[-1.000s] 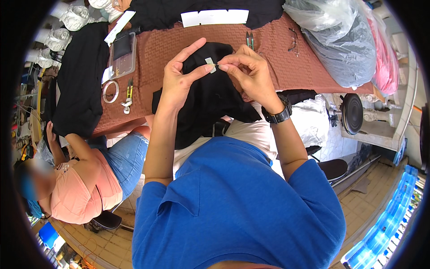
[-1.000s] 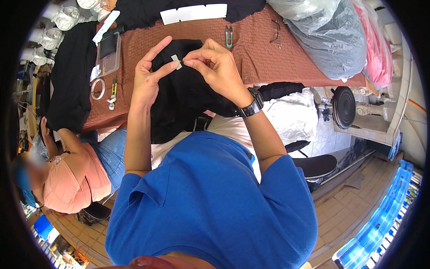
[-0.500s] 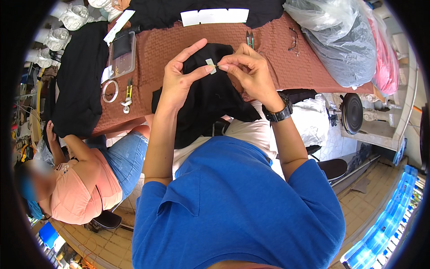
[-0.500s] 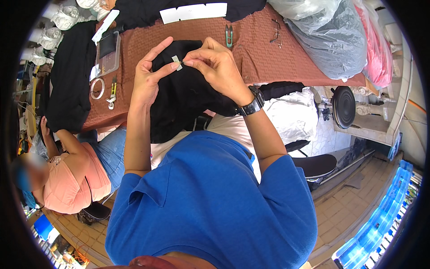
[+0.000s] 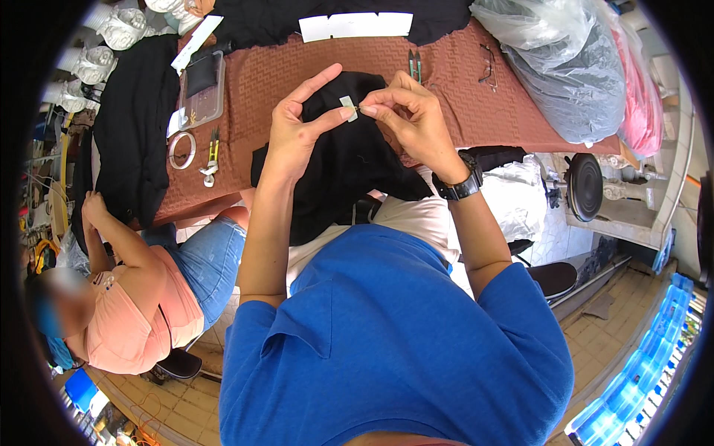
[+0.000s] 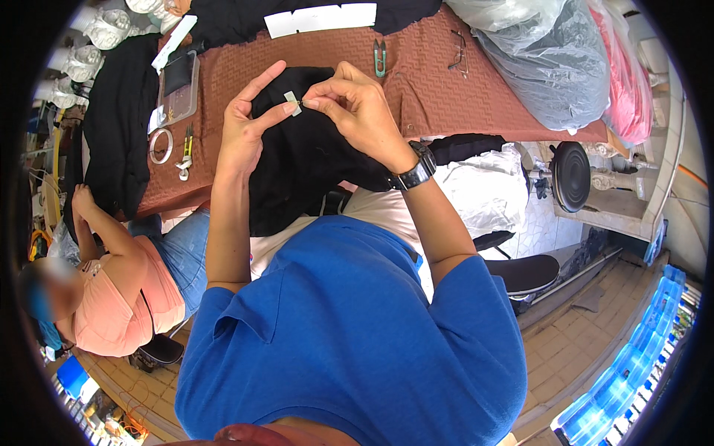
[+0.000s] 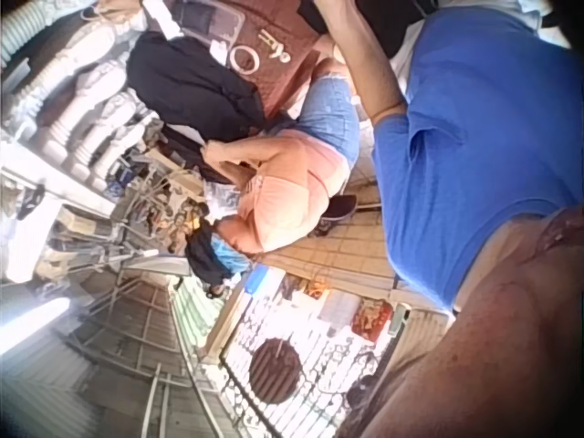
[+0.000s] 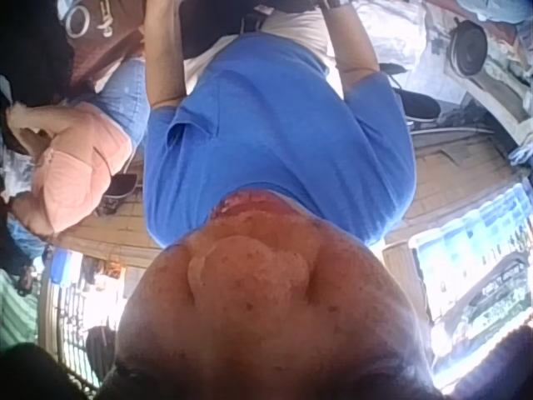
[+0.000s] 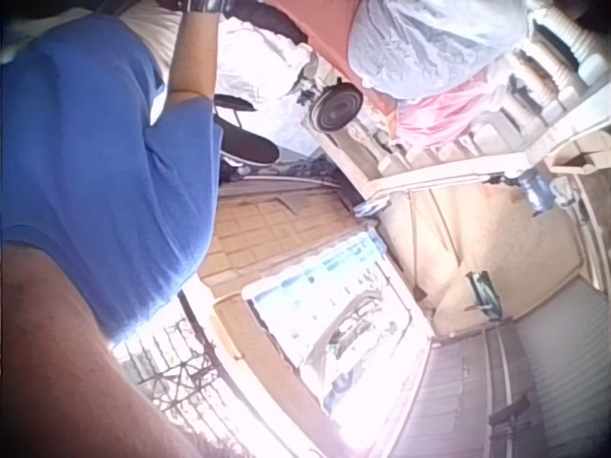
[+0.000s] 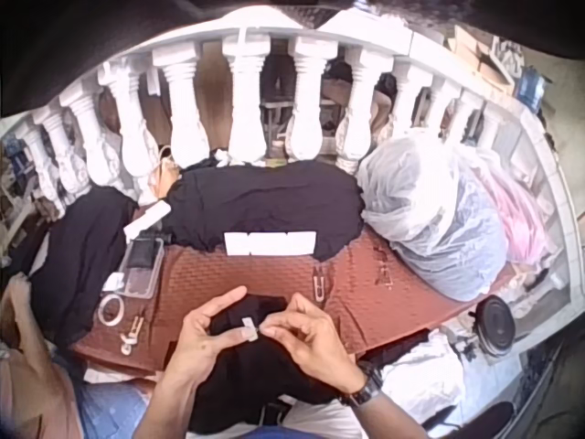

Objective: The person places a white tag onto a black garment and secures it by sewing it on with a needle and thread.

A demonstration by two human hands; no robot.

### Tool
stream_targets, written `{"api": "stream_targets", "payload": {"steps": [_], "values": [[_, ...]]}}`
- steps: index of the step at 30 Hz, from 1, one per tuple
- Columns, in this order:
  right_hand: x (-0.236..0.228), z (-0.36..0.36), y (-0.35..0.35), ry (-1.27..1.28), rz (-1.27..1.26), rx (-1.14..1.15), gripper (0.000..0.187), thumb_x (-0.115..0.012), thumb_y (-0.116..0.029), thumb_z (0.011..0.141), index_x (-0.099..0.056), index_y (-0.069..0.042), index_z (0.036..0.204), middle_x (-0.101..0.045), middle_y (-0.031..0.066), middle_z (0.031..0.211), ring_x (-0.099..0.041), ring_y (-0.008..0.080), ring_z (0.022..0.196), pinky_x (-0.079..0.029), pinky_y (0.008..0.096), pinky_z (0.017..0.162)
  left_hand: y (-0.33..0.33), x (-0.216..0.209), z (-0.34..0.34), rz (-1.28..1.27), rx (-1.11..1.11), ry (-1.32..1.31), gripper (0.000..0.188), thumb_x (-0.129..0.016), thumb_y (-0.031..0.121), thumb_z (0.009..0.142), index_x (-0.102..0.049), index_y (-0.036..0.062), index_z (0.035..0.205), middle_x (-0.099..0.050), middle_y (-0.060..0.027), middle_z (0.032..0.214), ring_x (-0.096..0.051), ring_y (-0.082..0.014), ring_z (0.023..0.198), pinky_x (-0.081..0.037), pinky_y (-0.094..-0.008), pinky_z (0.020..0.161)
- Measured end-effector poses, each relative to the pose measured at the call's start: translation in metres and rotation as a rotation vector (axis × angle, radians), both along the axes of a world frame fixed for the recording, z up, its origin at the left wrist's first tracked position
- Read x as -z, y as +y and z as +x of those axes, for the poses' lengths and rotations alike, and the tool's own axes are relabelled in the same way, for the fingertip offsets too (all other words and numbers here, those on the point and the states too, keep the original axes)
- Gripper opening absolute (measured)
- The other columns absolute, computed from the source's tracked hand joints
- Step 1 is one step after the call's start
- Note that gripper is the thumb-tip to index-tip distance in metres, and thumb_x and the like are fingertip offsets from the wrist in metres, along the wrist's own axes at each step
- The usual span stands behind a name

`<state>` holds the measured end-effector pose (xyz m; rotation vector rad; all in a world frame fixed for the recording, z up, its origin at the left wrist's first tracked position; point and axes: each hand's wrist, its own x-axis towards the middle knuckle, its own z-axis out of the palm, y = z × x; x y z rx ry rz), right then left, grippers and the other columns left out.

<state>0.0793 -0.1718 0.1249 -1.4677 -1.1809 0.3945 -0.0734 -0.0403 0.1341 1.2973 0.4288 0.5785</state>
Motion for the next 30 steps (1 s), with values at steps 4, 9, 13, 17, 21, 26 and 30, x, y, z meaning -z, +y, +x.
{"api": "stream_targets", "payload": {"steps": [4, 9, 13, 17, 21, 26, 30], "values": [[0.001, 0.001, 0.000, 0.030, -0.010, -0.012, 0.008, -0.076, -0.009, 0.087, -0.077, -0.006, 0.095, -0.050, -0.0004, 0.079, -0.045, 0.0086, 0.067, -0.039, 0.0255, 0.060, 0.000, 0.000, 0.000, 0.010, -0.001, -0.003, 0.059, -0.079, -0.004, 0.077, -0.063, 0.0042, 0.134, -0.066, -0.0081, 0.127, -0.063, -0.0138, 0.112, -0.050, -0.0283, 0.100], [0.003, 0.004, 0.000, 0.072, -0.004, -0.036, 0.009, -0.075, -0.008, 0.088, -0.077, -0.006, 0.096, -0.050, -0.0003, 0.078, -0.045, 0.0084, 0.067, -0.039, 0.0251, 0.060, 0.002, 0.005, 0.001, 0.008, -0.002, 0.012, 0.059, -0.079, -0.005, 0.078, -0.063, 0.0040, 0.134, -0.066, -0.0082, 0.128, -0.064, -0.0136, 0.111, -0.050, -0.0278, 0.100], [0.001, 0.007, -0.003, -0.001, 0.040, 0.006, 0.009, -0.074, -0.006, 0.088, -0.076, -0.006, 0.096, -0.050, 0.0006, 0.080, -0.047, 0.0096, 0.067, -0.040, 0.0250, 0.061, 0.002, 0.001, -0.003, -0.085, 0.013, -0.017, 0.060, -0.077, -0.006, 0.079, -0.061, 0.0038, 0.136, -0.066, -0.0077, 0.126, -0.065, -0.0127, 0.108, -0.051, -0.0270, 0.097], [-0.011, 0.000, -0.006, -0.068, 0.044, 0.014, 0.010, -0.073, -0.005, 0.088, -0.076, -0.005, 0.097, -0.051, 0.0022, 0.081, -0.049, 0.0115, 0.067, -0.041, 0.0256, 0.061, 0.001, 0.002, -0.003, -0.035, -0.016, -0.079, 0.060, -0.076, -0.007, 0.080, -0.060, 0.0036, 0.137, -0.068, -0.0064, 0.122, -0.065, -0.0112, 0.105, -0.052, -0.0262, 0.095], [-0.008, -0.007, -0.003, -0.033, 0.046, 0.021, 0.012, -0.074, -0.005, 0.087, -0.076, -0.005, 0.099, -0.051, 0.0033, 0.081, -0.049, 0.0122, 0.067, -0.041, 0.0269, 0.059, 0.001, 0.001, -0.002, -0.016, -0.015, -0.085, 0.060, -0.075, -0.007, 0.081, -0.059, 0.0034, 0.137, -0.068, -0.0058, 0.121, -0.065, -0.0107, 0.104, -0.052, -0.0263, 0.096], [-0.006, -0.007, -0.001, -0.097, 0.070, 0.026, 0.013, -0.074, -0.005, 0.087, -0.076, -0.005, 0.100, -0.050, 0.0035, 0.081, -0.049, 0.0124, 0.067, -0.041, 0.0272, 0.059, 0.001, 0.000, -0.003, -0.021, -0.009, -0.079, 0.060, -0.076, -0.007, 0.081, -0.059, 0.0034, 0.137, -0.067, -0.0059, 0.122, -0.065, -0.0110, 0.105, -0.052, -0.0267, 0.097], [-0.006, -0.006, -0.001, -0.101, 0.070, 0.021, 0.013, -0.074, -0.005, 0.087, -0.077, -0.006, 0.099, -0.050, 0.0034, 0.081, -0.049, 0.0127, 0.066, -0.040, 0.0274, 0.058, 0.001, 0.000, -0.003, -0.005, -0.024, -0.079, 0.060, -0.076, -0.006, 0.081, -0.060, 0.0034, 0.137, -0.067, -0.0061, 0.122, -0.065, -0.0112, 0.106, -0.052, -0.0268, 0.097]]}}
